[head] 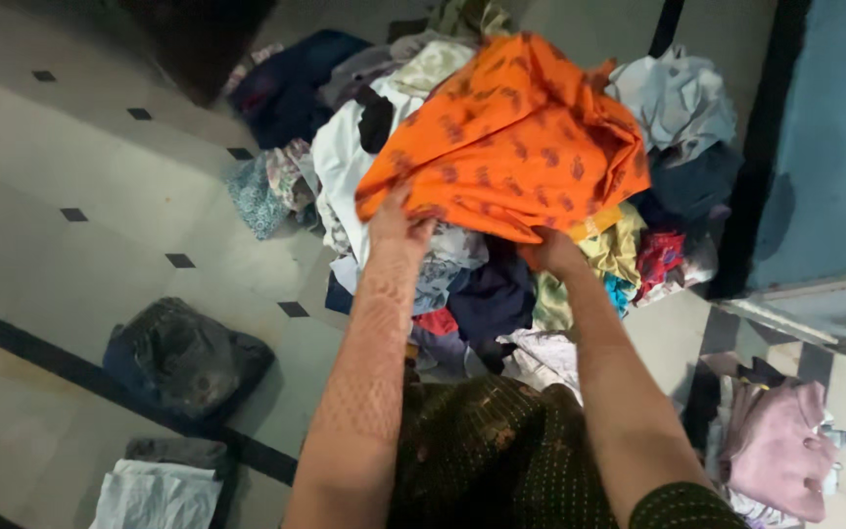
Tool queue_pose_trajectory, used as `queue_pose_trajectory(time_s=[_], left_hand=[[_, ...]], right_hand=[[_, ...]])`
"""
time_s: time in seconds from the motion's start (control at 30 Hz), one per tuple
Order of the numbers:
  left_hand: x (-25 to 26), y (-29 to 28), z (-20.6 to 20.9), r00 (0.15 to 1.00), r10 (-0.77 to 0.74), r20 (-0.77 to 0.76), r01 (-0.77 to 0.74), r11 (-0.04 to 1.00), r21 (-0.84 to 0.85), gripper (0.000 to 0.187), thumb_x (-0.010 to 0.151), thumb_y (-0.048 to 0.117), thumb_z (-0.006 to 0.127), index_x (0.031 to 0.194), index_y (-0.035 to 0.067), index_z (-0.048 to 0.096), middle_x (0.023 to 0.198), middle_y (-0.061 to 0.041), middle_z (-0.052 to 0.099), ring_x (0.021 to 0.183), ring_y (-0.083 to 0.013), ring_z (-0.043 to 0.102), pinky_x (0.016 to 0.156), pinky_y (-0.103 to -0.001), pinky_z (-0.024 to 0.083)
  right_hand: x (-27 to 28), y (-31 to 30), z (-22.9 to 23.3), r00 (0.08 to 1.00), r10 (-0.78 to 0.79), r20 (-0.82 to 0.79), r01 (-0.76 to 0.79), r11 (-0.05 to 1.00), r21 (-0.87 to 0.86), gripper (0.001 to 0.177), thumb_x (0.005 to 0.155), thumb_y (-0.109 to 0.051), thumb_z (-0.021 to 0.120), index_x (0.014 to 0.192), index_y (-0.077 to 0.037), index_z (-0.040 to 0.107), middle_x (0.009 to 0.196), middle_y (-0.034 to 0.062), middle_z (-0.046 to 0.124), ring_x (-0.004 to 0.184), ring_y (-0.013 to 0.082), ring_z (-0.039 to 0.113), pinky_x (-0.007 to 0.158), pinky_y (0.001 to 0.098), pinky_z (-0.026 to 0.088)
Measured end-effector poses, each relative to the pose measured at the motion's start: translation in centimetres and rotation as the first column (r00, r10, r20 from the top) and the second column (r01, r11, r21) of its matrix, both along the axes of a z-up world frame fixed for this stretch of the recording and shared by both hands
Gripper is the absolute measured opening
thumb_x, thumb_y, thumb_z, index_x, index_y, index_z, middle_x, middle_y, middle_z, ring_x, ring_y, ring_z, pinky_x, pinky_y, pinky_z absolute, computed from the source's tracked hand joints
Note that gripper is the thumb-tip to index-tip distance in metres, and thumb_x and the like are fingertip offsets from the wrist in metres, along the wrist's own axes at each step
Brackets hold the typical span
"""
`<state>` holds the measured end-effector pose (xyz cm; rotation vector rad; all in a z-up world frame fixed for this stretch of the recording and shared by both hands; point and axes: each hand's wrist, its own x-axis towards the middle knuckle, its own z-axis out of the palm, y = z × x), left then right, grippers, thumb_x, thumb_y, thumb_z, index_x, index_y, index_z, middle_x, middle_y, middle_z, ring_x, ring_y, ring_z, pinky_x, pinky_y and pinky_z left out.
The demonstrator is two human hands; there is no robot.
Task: The person sits on the floor and sorts through a large pile of laundry, picking up individual items of clothing like t-shirts, shorts, and dresses to inspect and organize them into different piles.
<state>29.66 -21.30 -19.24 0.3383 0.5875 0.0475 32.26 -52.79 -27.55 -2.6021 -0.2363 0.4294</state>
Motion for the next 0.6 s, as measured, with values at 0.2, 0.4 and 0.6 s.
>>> queue_pose_trajectory(time_s=[0.2,0.4,0.6], left_hand=[[-5.3,7.1,3.9,0.986,0.161,0.053,-0.150,0.975,-0.164,0.031,0.093,0.024,0.065,0.119,0.007,0.066,0.109,-0.015,0.072,0.089,-0.0318,0.070,0.075,-0.042,0.060],[-10.4,9.9,16.0,0.925,0.273,0.264,-0.305,0.948,0.090,0.032,0.092,0.022,0.071,0.118,0.006,0.063,0.110,-0.010,0.071,0.097,-0.0259,0.071,0.082,-0.045,0.061],[-13.9,10.1,22.2,0.843,0.260,0.470,-0.486,0.742,0.461,0.033,0.096,0.018,0.077,0.118,-0.003,0.065,0.112,-0.011,0.071,0.095,-0.0218,0.070,0.081,-0.039,0.059]], right_hand=[[-0.3,-2.6,15.9,0.987,0.041,-0.158,-0.032,0.998,0.059,0.046,0.080,-0.005,0.065,0.124,-0.015,0.077,0.094,0.0087,0.077,0.083,0.0215,0.067,0.073,0.0393,0.054],[-8.5,-0.5,32.3,0.979,-0.037,0.202,-0.052,0.907,0.417,0.059,0.074,0.003,0.045,0.123,-0.010,0.076,0.094,0.0077,0.075,0.083,0.0140,0.066,0.079,0.0303,0.055],[-14.8,3.8,34.3,0.681,-0.242,0.691,0.072,0.961,0.265,0.046,0.083,0.003,0.054,0.119,-0.006,0.080,0.099,0.0213,0.074,0.091,0.0304,0.071,0.082,0.0366,0.055]])
